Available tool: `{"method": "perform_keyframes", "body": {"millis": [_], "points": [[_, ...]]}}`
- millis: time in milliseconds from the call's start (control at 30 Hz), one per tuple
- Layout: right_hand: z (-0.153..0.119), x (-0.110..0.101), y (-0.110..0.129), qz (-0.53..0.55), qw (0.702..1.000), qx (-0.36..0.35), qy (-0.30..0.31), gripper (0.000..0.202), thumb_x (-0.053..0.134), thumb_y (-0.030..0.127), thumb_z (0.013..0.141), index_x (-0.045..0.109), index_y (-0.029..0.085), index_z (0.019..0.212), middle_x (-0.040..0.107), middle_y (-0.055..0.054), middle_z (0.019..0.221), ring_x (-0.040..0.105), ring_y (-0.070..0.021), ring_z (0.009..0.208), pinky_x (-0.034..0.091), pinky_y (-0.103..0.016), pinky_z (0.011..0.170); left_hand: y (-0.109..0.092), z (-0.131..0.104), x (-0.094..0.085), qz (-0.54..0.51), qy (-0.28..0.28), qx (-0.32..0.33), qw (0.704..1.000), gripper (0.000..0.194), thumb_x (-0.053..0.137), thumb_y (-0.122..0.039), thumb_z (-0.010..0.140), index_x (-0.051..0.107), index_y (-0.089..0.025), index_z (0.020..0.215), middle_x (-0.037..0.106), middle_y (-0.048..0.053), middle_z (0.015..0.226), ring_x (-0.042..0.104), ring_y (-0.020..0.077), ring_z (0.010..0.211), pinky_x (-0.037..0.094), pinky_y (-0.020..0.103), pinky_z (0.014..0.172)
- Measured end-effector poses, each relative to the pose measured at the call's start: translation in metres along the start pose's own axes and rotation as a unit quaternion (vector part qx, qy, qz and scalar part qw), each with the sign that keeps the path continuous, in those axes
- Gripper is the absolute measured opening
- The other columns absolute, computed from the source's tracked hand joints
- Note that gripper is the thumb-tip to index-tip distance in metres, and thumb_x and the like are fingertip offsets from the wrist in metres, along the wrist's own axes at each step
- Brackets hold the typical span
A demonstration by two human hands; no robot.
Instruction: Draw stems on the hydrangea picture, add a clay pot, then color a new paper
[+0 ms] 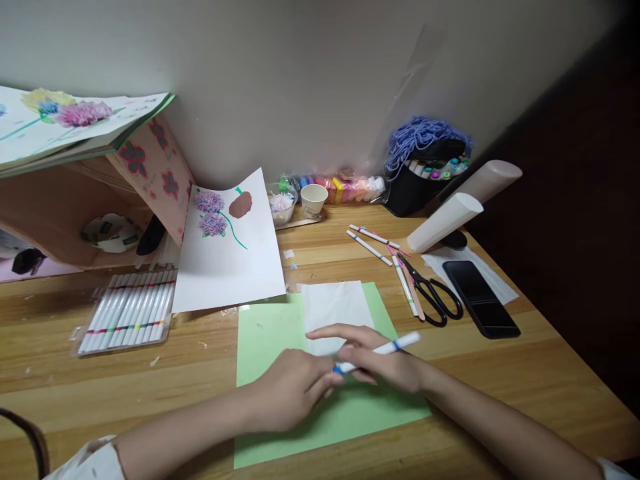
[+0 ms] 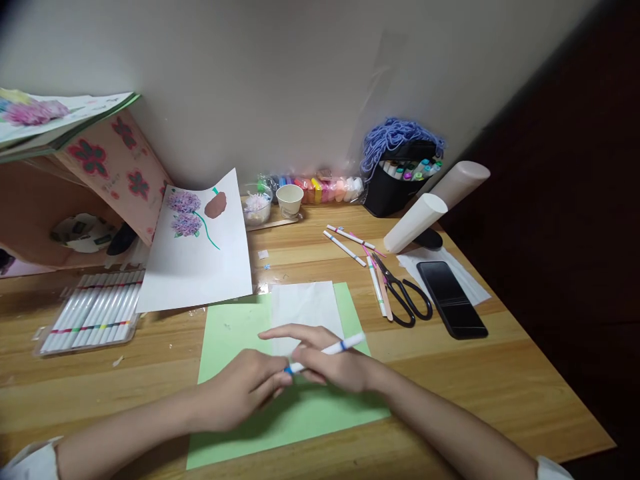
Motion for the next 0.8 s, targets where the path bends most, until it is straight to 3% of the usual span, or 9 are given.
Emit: {"method": "perform_keyframes", "body": {"millis": [67, 100, 167, 267, 367, 500, 800], "points": [[-0.006, -0.037, 0.014, 0.001, 0.993, -0.070, -0.091, 0.028, 0.052, 0.042, 0.084, 0.060, 0.022, 0.101, 0.034, 0.006, 0.046, 0.025, -0.0102, 0.036, 0.021, -0.026, 0.037, -0.003, -0.012, 0.006, -0.097, 0.093, -0.007, 0.991, 0.044, 0.023, -0.035, 0.100, 0.050, -0.018, 0.070, 0.055, -0.004, 0.051, 0.051, 0.0091, 0.047, 0.043, 0.018, 0.053], [-0.007, -0.051, 0.016, 0.004, 0.989, -0.085, -0.123, 0.030, 0.045, 0.045, 0.087, 0.058, 0.023, 0.102, 0.031, 0.007, 0.047, 0.021, -0.0103, 0.037, 0.019, -0.026, 0.037, 0.001, -0.014, 0.000, -0.099, 0.081, -0.010, 0.992, 0.044, 0.021, -0.035, 0.100, 0.050, -0.018, 0.072, 0.059, -0.003, 0.054, 0.054, 0.0089, 0.049, 0.044, 0.018, 0.054], [-0.002, -0.070, 0.014, -0.006, 0.980, -0.098, -0.176, 0.026, 0.044, 0.044, 0.088, 0.052, 0.024, 0.103, 0.031, 0.008, 0.050, 0.022, -0.0095, 0.039, 0.019, -0.023, 0.038, 0.010, -0.012, -0.022, -0.005, -0.021, 0.008, 1.000, 0.038, 0.025, -0.034, 0.100, 0.054, -0.018, 0.081, 0.069, 0.002, 0.077, 0.064, 0.0116, 0.069, 0.050, 0.022, 0.067], [0.020, -0.066, 0.004, -0.091, 0.971, -0.096, -0.200, 0.017, 0.056, 0.037, 0.085, 0.050, 0.022, 0.091, 0.050, 0.003, 0.067, 0.047, -0.0108, 0.057, 0.037, -0.022, 0.051, 0.015, -0.005, -0.040, 0.224, -0.172, 0.087, 0.955, 0.027, 0.035, -0.033, 0.097, 0.055, -0.016, 0.091, 0.061, 0.013, 0.119, 0.059, 0.0213, 0.110, 0.049, 0.038, 0.091], [0.043, -0.046, 0.000, -0.143, 0.968, -0.120, -0.171, 0.016, 0.055, 0.034, 0.086, 0.056, 0.019, 0.090, 0.061, -0.004, 0.090, 0.058, -0.0167, 0.084, 0.045, -0.028, 0.074, 0.022, 0.004, -0.036, 0.343, -0.231, 0.117, 0.903, 0.024, 0.038, -0.027, 0.097, 0.052, -0.013, 0.083, 0.052, 0.021, 0.130, 0.049, 0.0263, 0.123, 0.048, 0.042, 0.095], [0.055, -0.037, -0.004, -0.151, 0.972, -0.117, -0.135, 0.021, 0.049, 0.031, 0.090, 0.058, 0.019, 0.104, 0.063, -0.007, 0.105, 0.059, -0.0202, 0.099, 0.044, -0.034, 0.087, 0.032, 0.009, -0.031, 0.388, -0.227, 0.103, 0.887, 0.023, 0.038, -0.026, 0.097, 0.050, -0.013, 0.082, 0.055, 0.022, 0.126, 0.051, 0.0268, 0.120, 0.052, 0.041, 0.092], [0.054, -0.048, -0.008, -0.184, 0.960, -0.103, -0.182, 0.018, 0.053, 0.028, 0.087, 0.060, 0.020, 0.101, 0.066, -0.007, 0.101, 0.061, -0.0201, 0.095, 0.046, -0.032, 0.083, 0.033, 0.008, -0.030, 0.392, -0.224, 0.106, 0.886, 0.020, 0.040, -0.026, 0.096, 0.051, -0.013, 0.084, 0.056, 0.022, 0.124, 0.051, 0.0272, 0.121, 0.051, 0.042, 0.094]]}}
Point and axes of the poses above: each hand's wrist, its own z-axis towards the middle knuckle, its own x-axis out of the palm, y = z × x, the point moved 9 cm from there along z, towards the middle knuckle
